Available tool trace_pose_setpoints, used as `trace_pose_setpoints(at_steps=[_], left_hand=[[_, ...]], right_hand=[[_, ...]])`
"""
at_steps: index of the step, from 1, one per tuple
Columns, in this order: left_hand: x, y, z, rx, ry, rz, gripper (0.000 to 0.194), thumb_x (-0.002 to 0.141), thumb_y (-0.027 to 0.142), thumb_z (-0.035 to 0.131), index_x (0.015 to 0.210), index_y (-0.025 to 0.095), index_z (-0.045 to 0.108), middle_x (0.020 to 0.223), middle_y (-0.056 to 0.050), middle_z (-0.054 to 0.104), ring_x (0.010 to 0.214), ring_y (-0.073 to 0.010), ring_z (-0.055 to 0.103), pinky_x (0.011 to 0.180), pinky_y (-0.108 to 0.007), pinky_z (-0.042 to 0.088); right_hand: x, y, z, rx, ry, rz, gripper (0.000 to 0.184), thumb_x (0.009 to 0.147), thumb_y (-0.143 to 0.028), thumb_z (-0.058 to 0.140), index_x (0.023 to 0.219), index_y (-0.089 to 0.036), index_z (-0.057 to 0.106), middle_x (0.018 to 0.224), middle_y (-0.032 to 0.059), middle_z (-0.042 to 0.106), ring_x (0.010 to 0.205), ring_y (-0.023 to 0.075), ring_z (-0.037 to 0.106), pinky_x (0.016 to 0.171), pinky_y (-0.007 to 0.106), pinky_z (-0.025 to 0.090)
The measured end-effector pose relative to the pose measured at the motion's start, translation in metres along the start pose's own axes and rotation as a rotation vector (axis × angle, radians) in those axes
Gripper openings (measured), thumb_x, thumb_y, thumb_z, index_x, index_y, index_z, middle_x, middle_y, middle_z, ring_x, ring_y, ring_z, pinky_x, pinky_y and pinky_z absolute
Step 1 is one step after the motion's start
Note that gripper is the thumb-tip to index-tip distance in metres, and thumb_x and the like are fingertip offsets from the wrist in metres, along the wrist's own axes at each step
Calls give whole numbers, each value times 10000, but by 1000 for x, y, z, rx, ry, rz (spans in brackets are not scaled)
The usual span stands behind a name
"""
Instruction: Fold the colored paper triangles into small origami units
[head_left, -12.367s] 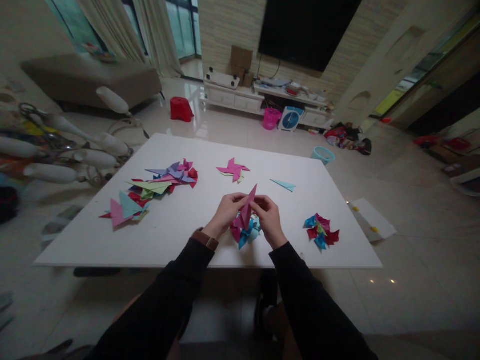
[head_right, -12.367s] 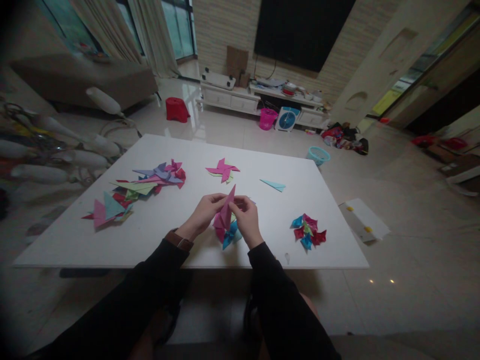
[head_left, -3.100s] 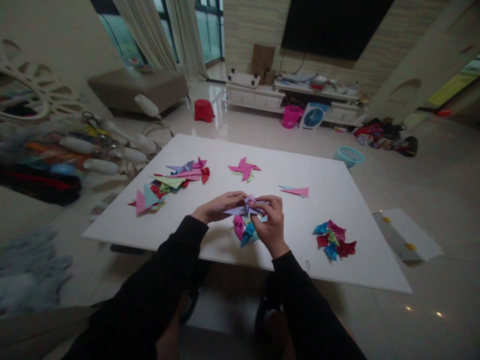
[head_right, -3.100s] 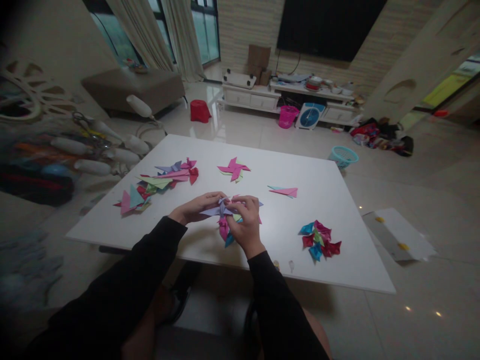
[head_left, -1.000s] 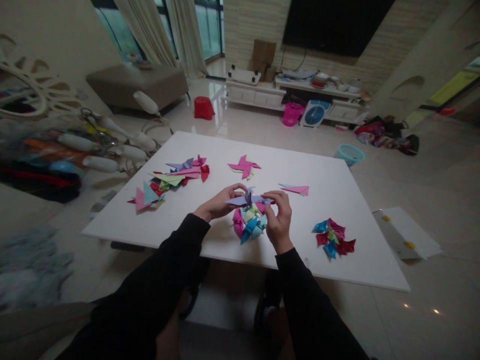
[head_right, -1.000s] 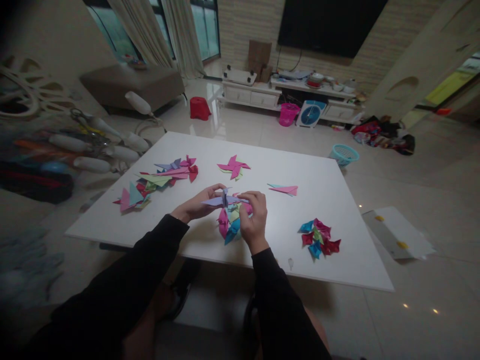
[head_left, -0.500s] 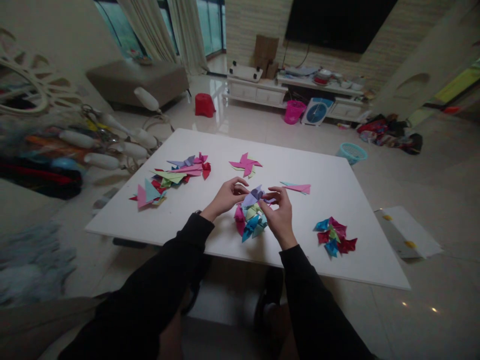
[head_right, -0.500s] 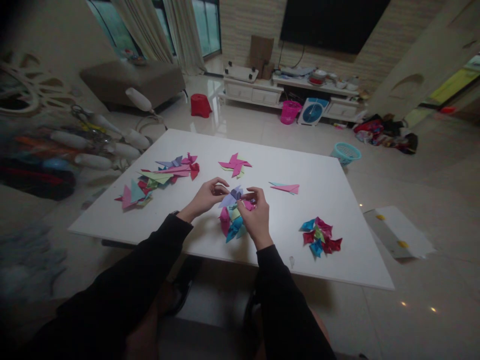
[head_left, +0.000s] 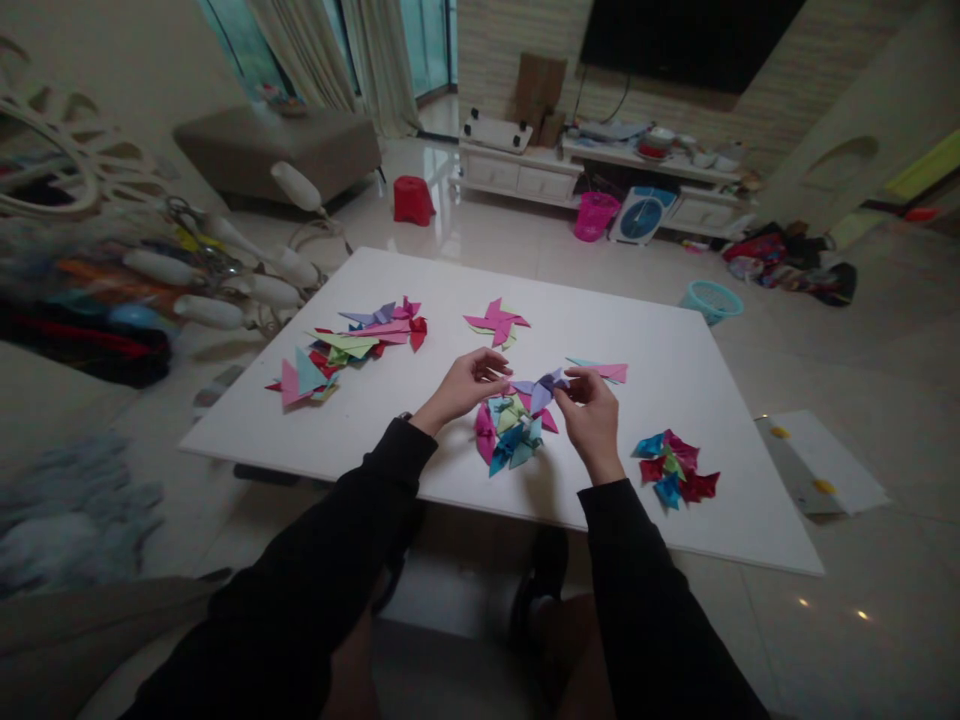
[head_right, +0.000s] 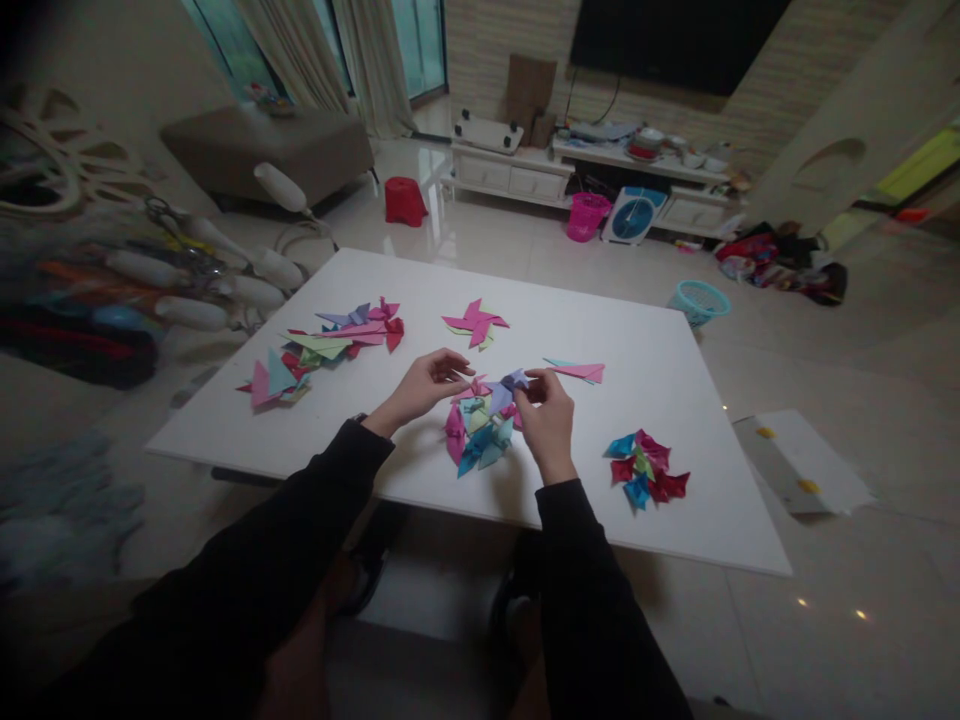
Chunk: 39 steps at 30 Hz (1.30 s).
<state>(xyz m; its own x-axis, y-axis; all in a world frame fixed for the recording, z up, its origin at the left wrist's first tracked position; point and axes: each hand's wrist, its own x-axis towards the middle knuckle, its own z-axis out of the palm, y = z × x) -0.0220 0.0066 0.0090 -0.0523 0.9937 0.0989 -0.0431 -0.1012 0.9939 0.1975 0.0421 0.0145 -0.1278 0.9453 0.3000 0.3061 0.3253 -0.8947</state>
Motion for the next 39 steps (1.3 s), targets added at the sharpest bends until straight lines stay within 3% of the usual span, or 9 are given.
trace_pose_setpoints(at_steps=[5,9,19,26,31,35,39], left_hand=[[0,1,-6,79,61,11,341,699,268,822,957,130,647,921,-83,713,746,-141,649,705,-280,506],[1,-2,-12,126,97,26,280,724,216,764,967,129,655,939,-84,712,782,-146,658,739,-288,506],[3,-4,-17,100,129,22,175,770,209,702,922,145,640,886,-40,690,694,-118,661,667,-257,501],[0,-4,-23,111,101,8,148,780,161,663,927,151,649,825,-29,688,686,-123,663,676,-255,501],[-1,-10,-31,187,134,-31,137,784,164,637,920,158,646,816,-33,691,690,-137,661,675,-268,493],[-10,-10,-53,461,266,-76,148,791,175,611,932,169,654,912,-64,709,798,-176,659,744,-306,502],[-32,-8,-94,893,415,-214,275,824,235,593,1080,142,636,1152,-152,677,1068,-278,631,930,-401,492]], right_hand=[[6,30,-34,-324,-130,87,98,755,-260,627,750,-179,682,681,34,674,635,173,595,641,302,432],[1,53,-47,-546,-290,153,69,722,-190,623,708,-186,691,691,44,687,650,179,600,644,297,412],[-7,69,-20,-790,-530,190,138,746,-92,621,801,-169,722,841,85,743,795,198,649,696,265,410],[-7,67,-19,-808,-508,220,255,757,-166,671,1008,-159,710,970,96,743,861,205,661,720,270,428],[-5,57,-20,-786,-432,147,273,839,-287,615,1076,-168,680,1091,106,717,856,203,658,756,300,444],[-6,44,-12,-714,-395,103,276,857,-308,583,1077,-169,675,1100,102,708,864,205,660,761,305,454],[-8,37,-3,-681,-424,65,261,856,-303,574,1054,-171,682,1080,104,703,893,221,653,773,316,456]])
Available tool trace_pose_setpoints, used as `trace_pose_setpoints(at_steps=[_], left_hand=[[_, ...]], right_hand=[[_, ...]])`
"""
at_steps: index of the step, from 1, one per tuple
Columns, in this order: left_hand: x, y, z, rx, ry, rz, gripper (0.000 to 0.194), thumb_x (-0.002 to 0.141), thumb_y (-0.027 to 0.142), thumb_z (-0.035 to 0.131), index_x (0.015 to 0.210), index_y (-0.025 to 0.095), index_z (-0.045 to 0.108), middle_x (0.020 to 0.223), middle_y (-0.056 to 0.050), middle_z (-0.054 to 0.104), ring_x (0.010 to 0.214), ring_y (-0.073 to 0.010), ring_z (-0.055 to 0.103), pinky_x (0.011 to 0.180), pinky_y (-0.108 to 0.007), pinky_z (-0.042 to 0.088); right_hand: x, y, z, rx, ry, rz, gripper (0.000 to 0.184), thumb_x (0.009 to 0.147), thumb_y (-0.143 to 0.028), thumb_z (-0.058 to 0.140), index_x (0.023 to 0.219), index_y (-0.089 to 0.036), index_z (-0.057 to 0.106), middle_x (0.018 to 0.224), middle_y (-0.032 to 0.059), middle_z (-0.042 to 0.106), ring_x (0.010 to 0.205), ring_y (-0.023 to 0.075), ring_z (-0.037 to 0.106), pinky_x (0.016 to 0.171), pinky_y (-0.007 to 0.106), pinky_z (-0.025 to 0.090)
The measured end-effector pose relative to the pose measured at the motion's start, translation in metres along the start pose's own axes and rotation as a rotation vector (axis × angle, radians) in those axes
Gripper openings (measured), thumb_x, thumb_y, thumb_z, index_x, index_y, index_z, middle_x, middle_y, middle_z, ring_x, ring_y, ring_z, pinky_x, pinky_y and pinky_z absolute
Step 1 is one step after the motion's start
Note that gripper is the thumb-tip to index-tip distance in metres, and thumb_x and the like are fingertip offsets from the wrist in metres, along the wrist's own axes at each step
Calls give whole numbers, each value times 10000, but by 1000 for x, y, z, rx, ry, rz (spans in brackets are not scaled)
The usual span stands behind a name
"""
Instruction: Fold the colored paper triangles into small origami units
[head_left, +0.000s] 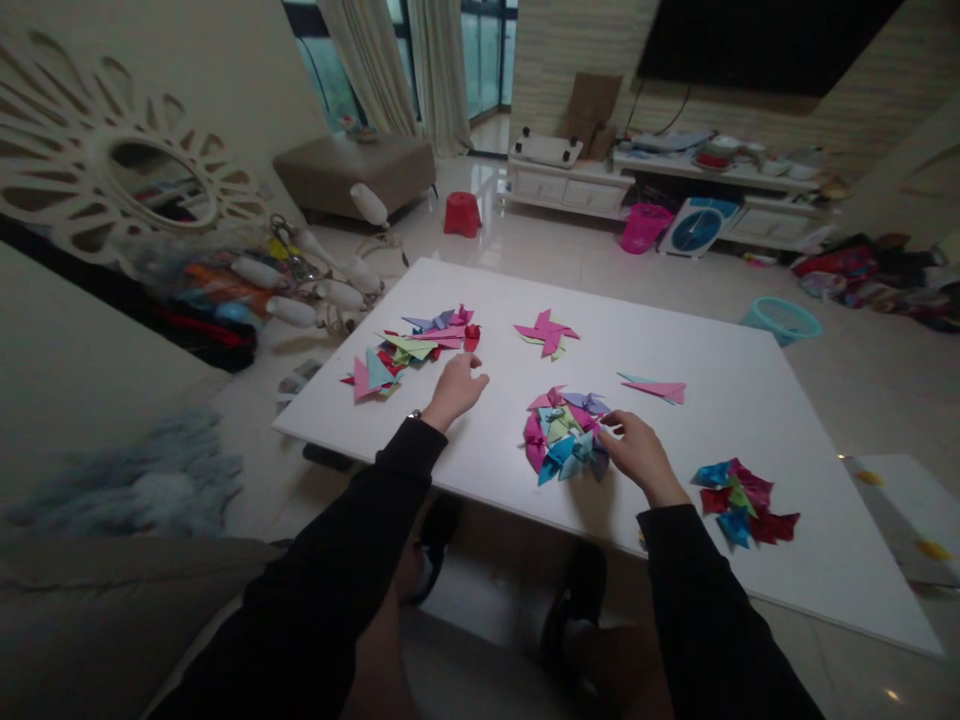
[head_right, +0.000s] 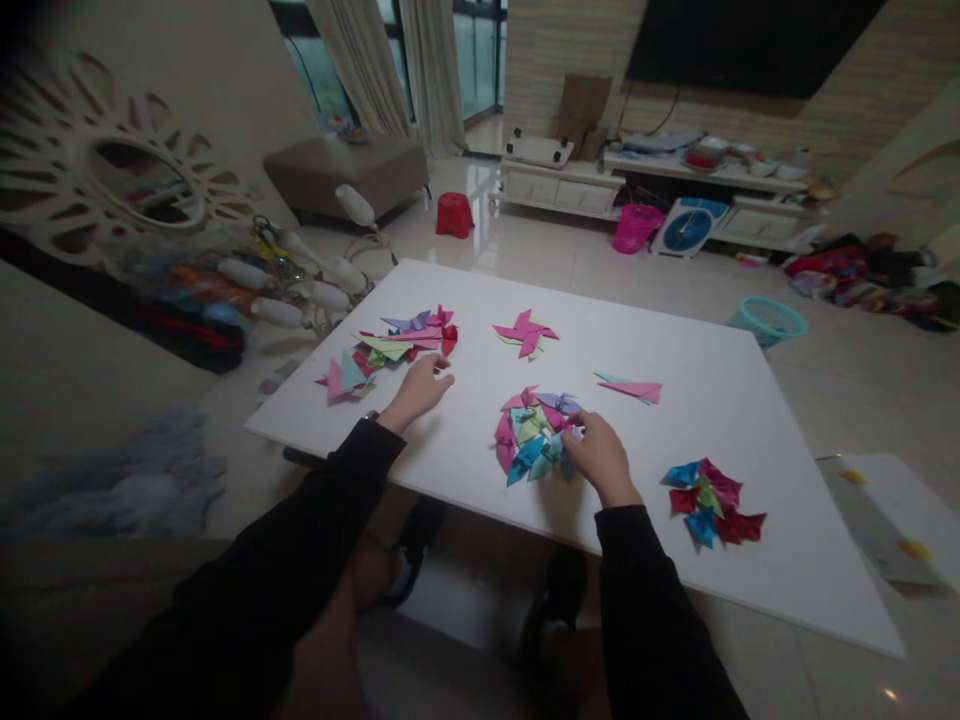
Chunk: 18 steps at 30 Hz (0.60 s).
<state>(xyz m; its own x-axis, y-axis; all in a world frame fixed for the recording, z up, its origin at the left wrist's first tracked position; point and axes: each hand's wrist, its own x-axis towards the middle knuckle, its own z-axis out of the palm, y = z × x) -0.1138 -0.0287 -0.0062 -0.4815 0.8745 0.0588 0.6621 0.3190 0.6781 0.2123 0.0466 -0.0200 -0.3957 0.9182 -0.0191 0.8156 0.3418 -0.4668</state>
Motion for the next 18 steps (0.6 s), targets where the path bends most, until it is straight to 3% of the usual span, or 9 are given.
trace_pose_setpoints(at_steps=[4,9,13,18], left_hand=[[-4,-41,-32,402,18,-223,541,837,383,603,1279,74,553,1362,-261,544,1337,-403,463,1065,-509,412],[-4,-85,-53,495,-119,-466,695,856,498,538,1414,87,484,1470,-298,457,1384,-451,426,1069,-545,393],[4,-105,-53,483,-230,-486,710,859,506,492,1417,68,515,1439,-291,510,1363,-435,477,1072,-498,403],[5,-105,-53,490,-204,-441,710,856,503,506,1371,16,543,1432,-303,514,1356,-422,481,1081,-480,405]], right_hand=[[3,-8,4,-2,-20,-24,245,856,-311,570,1014,-172,695,1040,108,707,917,234,651,791,326,454],[5,-17,8,-18,-41,-15,240,868,-339,567,989,-182,701,1042,103,714,949,247,653,800,332,452],[8,-21,10,-24,-60,-29,233,867,-323,574,1002,-180,698,1053,101,714,926,237,651,805,333,451],[9,-24,12,-14,-61,-39,214,865,-324,577,968,-181,697,1014,96,719,915,232,651,800,326,454]])
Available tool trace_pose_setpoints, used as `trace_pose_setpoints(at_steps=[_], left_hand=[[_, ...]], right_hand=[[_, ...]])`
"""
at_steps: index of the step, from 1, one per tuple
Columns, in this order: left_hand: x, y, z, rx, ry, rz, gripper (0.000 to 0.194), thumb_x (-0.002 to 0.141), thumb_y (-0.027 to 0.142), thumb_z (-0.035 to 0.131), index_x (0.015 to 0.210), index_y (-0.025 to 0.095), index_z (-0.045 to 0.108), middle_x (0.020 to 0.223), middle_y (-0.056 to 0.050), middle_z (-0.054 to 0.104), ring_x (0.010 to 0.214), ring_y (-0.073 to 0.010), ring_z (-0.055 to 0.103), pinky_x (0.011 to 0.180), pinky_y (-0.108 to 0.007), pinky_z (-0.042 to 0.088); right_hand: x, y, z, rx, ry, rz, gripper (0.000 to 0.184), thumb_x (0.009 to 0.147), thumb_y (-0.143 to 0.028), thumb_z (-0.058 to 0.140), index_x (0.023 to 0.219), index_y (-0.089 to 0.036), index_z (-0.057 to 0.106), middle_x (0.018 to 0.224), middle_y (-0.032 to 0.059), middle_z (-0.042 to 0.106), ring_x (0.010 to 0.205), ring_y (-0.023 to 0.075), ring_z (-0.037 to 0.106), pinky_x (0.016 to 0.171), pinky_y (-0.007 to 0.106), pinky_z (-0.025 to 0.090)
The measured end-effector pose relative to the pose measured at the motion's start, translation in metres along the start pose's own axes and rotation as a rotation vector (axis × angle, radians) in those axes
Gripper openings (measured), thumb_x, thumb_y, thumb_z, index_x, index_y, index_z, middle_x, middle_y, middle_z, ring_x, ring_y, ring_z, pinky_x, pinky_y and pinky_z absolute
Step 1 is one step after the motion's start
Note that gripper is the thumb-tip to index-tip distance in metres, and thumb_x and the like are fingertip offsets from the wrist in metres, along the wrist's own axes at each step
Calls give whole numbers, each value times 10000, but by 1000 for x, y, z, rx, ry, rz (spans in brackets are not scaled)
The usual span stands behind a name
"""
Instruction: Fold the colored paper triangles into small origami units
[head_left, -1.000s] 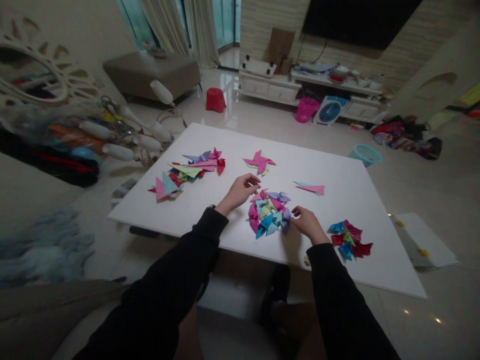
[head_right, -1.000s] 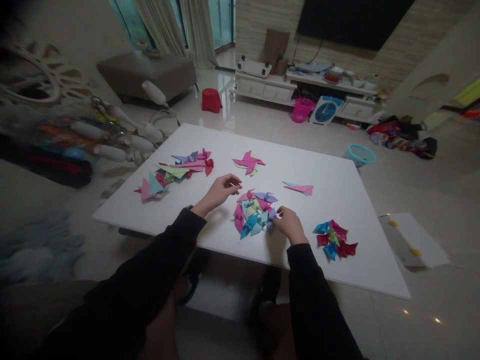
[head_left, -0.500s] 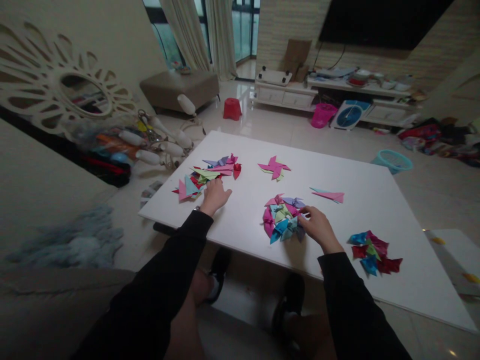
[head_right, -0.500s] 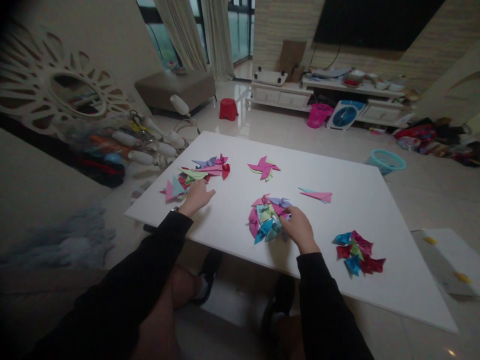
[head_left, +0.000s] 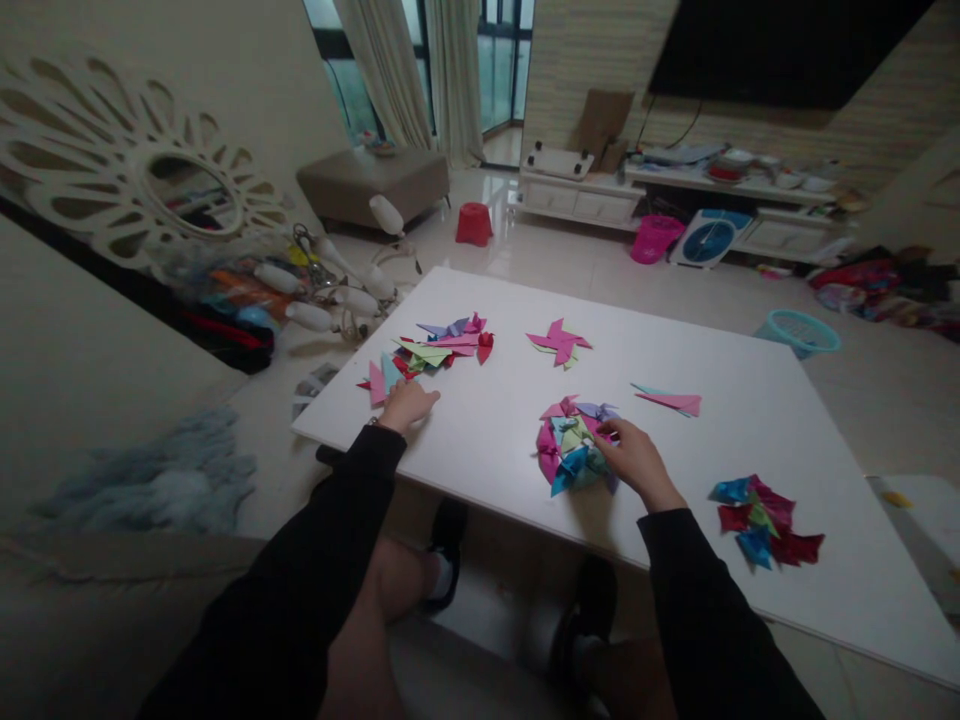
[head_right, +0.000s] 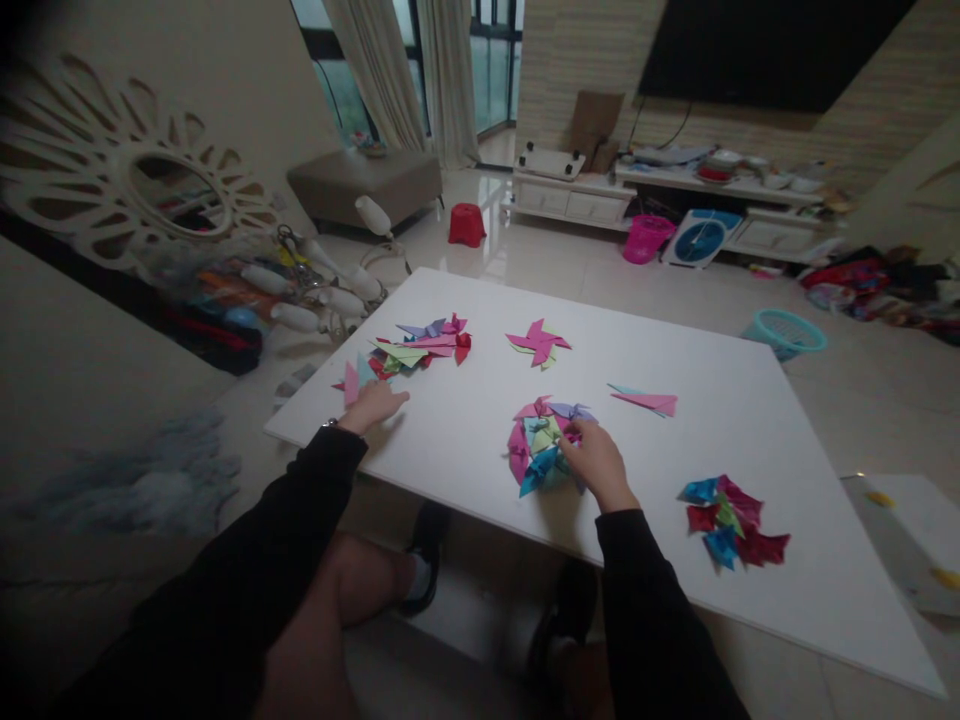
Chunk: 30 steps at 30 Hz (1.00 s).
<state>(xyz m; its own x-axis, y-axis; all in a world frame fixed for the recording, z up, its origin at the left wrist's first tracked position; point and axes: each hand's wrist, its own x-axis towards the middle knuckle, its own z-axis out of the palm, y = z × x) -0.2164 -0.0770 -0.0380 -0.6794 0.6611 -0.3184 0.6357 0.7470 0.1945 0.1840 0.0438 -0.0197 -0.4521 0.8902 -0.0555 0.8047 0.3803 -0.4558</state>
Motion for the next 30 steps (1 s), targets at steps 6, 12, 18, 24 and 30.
trace_pose_setpoints(at_steps=[6,12,18,24,30], left_hand=[[-37,19,-29,-131,428,132,507,839,390,610,1234,71,625,1326,-265,588,1285,-416,517,1076,-539,413],[-73,81,-35,-1020,354,530,218,790,272,696,970,157,739,1067,-100,736,1010,-229,680,985,-395,525],[-114,144,-17,-1743,-161,420,373,539,314,893,781,137,671,808,-24,714,803,-158,699,874,-380,582],[-123,162,-8,-1632,-164,471,448,483,270,918,783,144,610,668,33,636,669,-120,644,696,-302,587],[-113,164,10,-1494,-228,502,389,580,331,887,843,115,699,693,-25,684,663,-143,666,679,-313,598]], right_hand=[[-6,-10,-5,83,107,-36,206,854,-346,573,900,-190,698,939,85,720,872,227,648,785,337,467],[-11,-37,1,535,164,-21,252,799,-418,648,867,-182,702,871,72,724,812,214,649,781,358,502],[-25,-80,3,1374,-56,71,467,745,-490,776,1113,-219,679,1097,69,736,937,197,693,762,301,518],[-23,-86,-7,1553,328,72,388,650,-462,860,861,-211,653,819,-5,690,749,144,658,712,277,516],[-14,-63,2,1372,499,133,327,661,-415,834,720,-186,607,658,-26,631,621,125,593,654,279,481]])
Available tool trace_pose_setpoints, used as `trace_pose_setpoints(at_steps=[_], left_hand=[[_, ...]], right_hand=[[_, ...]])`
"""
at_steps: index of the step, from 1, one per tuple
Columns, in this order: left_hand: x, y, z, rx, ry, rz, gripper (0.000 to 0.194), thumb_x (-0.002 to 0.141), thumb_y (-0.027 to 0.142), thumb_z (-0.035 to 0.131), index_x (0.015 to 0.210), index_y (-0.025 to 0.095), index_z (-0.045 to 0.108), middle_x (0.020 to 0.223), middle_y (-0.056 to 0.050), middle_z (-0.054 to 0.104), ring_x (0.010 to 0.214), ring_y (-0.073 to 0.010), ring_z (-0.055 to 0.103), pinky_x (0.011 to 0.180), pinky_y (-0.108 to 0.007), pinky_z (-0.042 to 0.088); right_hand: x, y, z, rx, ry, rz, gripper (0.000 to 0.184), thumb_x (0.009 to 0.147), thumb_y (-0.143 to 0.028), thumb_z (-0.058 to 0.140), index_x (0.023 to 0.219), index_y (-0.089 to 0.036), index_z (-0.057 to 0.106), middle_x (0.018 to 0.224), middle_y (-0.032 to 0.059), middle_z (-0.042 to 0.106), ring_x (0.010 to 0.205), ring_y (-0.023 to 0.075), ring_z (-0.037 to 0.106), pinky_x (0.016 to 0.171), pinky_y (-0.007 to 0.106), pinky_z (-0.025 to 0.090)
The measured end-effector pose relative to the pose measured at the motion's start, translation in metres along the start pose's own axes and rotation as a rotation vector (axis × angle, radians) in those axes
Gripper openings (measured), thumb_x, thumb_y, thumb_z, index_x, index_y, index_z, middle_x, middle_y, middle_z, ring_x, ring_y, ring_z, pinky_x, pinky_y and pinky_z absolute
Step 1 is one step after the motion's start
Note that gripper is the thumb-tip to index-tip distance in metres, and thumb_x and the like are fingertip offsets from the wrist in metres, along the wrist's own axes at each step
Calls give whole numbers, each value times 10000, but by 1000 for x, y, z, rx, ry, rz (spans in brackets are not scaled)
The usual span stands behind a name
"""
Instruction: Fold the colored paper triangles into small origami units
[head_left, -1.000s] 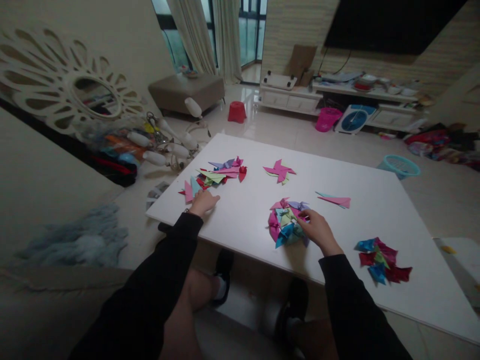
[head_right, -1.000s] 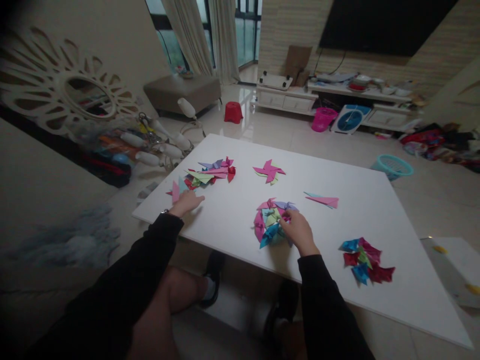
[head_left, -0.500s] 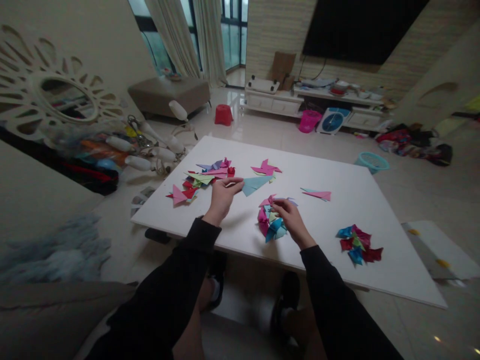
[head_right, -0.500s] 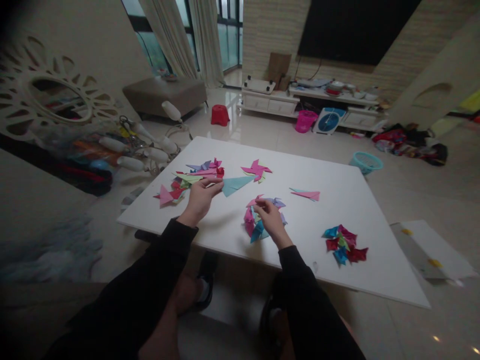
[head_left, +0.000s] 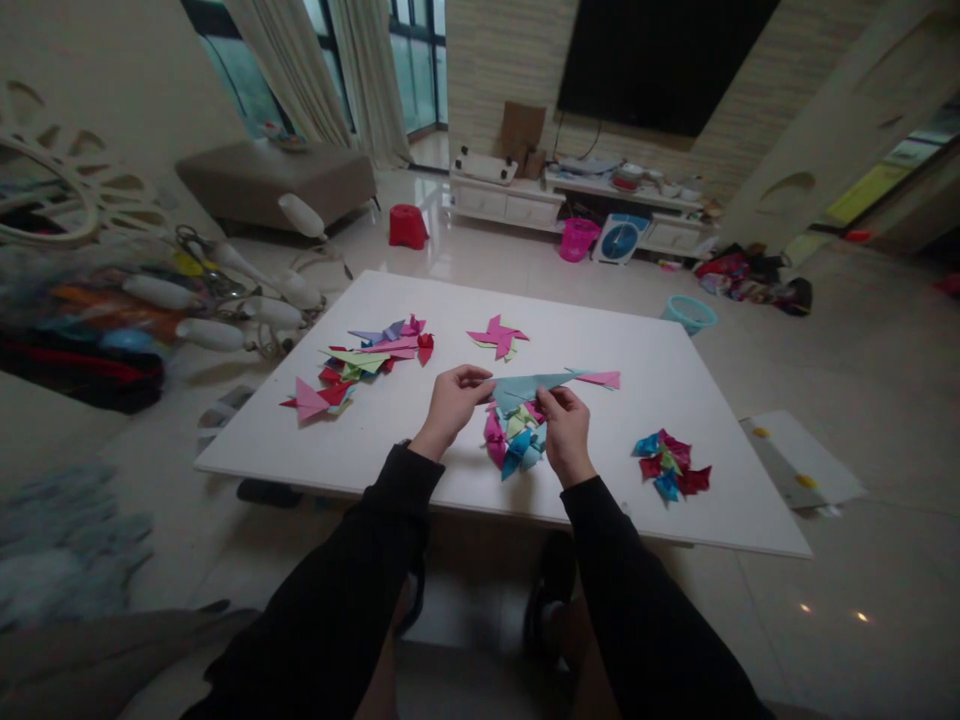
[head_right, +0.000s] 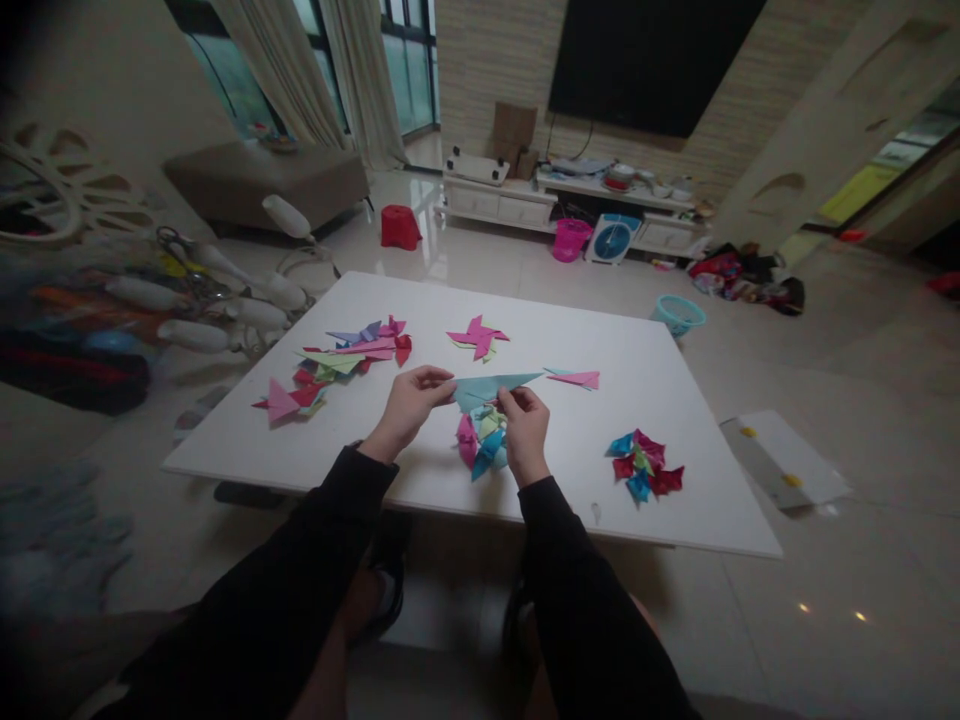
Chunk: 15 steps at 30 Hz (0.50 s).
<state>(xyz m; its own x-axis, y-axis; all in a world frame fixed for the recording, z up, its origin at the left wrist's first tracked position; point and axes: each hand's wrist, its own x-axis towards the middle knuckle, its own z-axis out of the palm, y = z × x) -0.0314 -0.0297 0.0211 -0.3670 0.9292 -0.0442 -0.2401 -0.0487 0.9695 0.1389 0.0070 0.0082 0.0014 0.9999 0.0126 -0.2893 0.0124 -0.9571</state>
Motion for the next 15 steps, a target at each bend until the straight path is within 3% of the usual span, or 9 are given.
trace_pose_setpoints(at_steps=[5,10,13,15], left_hand=[[16,-4,5,15,-27,-8,313,653,296,843,882,128,712,730,-37,711,661,-147,688,701,-314,607],[33,-7,10,99,-23,1,170,810,230,662,959,150,675,776,-50,728,701,-166,714,729,-328,598],[32,-6,14,330,69,188,125,830,196,625,941,169,673,964,-84,752,877,-198,727,866,-379,580],[25,-3,19,492,61,344,141,812,182,662,951,187,685,1076,-88,749,1039,-221,701,1007,-409,524]], right_hand=[[15,8,-4,-45,56,-19,301,689,-406,789,711,-201,569,635,-38,600,616,132,586,627,274,465],[29,10,-2,-42,131,-23,271,700,-383,737,708,-209,528,641,-56,563,609,122,578,611,257,443],[33,11,-2,-81,148,-10,267,684,-368,733,679,-210,518,624,-57,549,610,124,571,579,247,410],[33,11,-3,-112,121,3,259,679,-363,728,661,-210,521,616,-53,554,609,126,558,572,249,402]])
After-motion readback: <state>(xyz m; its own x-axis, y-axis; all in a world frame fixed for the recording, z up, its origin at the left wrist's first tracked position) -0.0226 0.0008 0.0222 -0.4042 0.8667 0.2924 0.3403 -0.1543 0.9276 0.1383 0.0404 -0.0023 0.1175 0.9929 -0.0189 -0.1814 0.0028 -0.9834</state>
